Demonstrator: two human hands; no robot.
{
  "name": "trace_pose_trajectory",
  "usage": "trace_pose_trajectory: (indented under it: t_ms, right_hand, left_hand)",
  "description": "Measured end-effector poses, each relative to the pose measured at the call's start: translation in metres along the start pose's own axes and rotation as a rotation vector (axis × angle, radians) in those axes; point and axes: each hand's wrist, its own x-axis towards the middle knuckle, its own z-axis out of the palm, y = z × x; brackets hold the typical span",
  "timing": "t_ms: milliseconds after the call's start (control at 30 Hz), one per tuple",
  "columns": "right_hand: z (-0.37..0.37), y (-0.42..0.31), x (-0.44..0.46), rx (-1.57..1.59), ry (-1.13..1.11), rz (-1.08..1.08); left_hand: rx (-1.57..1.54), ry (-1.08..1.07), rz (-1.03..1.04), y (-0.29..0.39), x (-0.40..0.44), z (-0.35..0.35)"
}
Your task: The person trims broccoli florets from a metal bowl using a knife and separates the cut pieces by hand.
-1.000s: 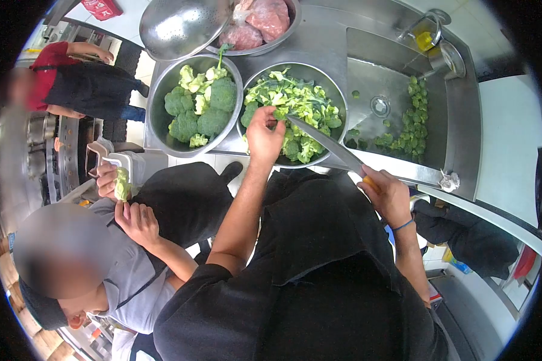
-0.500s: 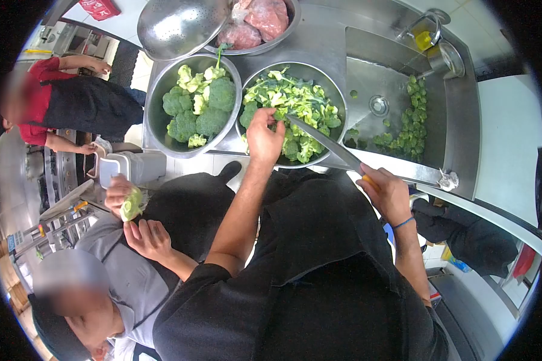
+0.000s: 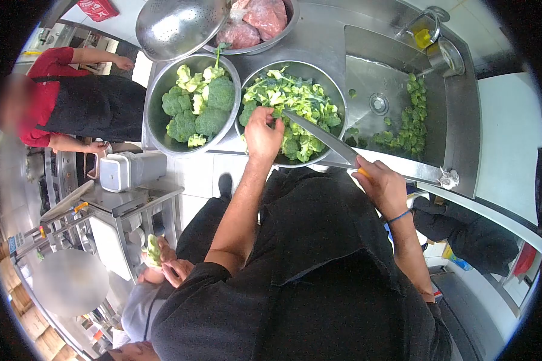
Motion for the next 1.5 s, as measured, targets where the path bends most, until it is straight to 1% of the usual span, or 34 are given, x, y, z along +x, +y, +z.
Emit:
trace_pose_trajectory:
  t_ms: [200,300,333,400,533,633,833,1133,1200,1300,1400,1500]
  right_hand:
    - [0.005,0.000,0.008,0.014,0.034,-0.041]
    - [0.008,-0.004,0.016,-0.001,-0.004,-0.005]
    - [0.008,-0.006,0.018,-0.015,-0.027,0.013]
    - [0.011,-0.005,0.018,0.026,0.018,-0.010]
    - [0.000,-0.003,0.011,0.139,0.050,-0.037]
    - [-0.016,-0.004,0.004,0.249,0.010,0.027]
    - [-0.022,-0.005,-0.005,0.355,-0.022,0.033]
    - [-0.025,-0.009,-0.005,0.312,-0.034,0.042]
    - [-0.022,-0.010,-0.004,0.235,-0.025,0.017]
    - [-0.015,-0.009,0.002,0.173,-0.021,-0.006]
    - [-0.004,-0.009,0.009,0.128,0.016,-0.043]
    - [0.004,-0.003,0.021,0.089,0.032,-0.037]
  left_hand:
    - [-0.008,0.010,0.017,0.000,0.001,0.000]
    - [0.001,0.008,0.179,0.009,-0.009,0.008]
    - [0.007,0.037,0.206,0.009,-0.011,0.010]
    - [0.016,0.094,0.263,0.012,-0.013,0.015]
    - [-0.092,0.038,0.082,0.017,-0.012,-0.003]
    - [-0.024,0.071,0.131,0.018,-0.005,-0.014]
    - [0.005,0.085,0.151,0.029,0.001,-0.013]
    - [-0.058,0.153,0.092,0.033,0.000,-0.004]
    - [-0.056,0.156,0.080,0.033,-0.002,-0.002]
    - [-0.096,0.127,0.049,0.029,-0.006,0.001]
    - [-0.019,0.099,0.043,0.027,-0.008,0.001]
    - [-0.094,0.097,0.026,0.032,-0.015,0.003]
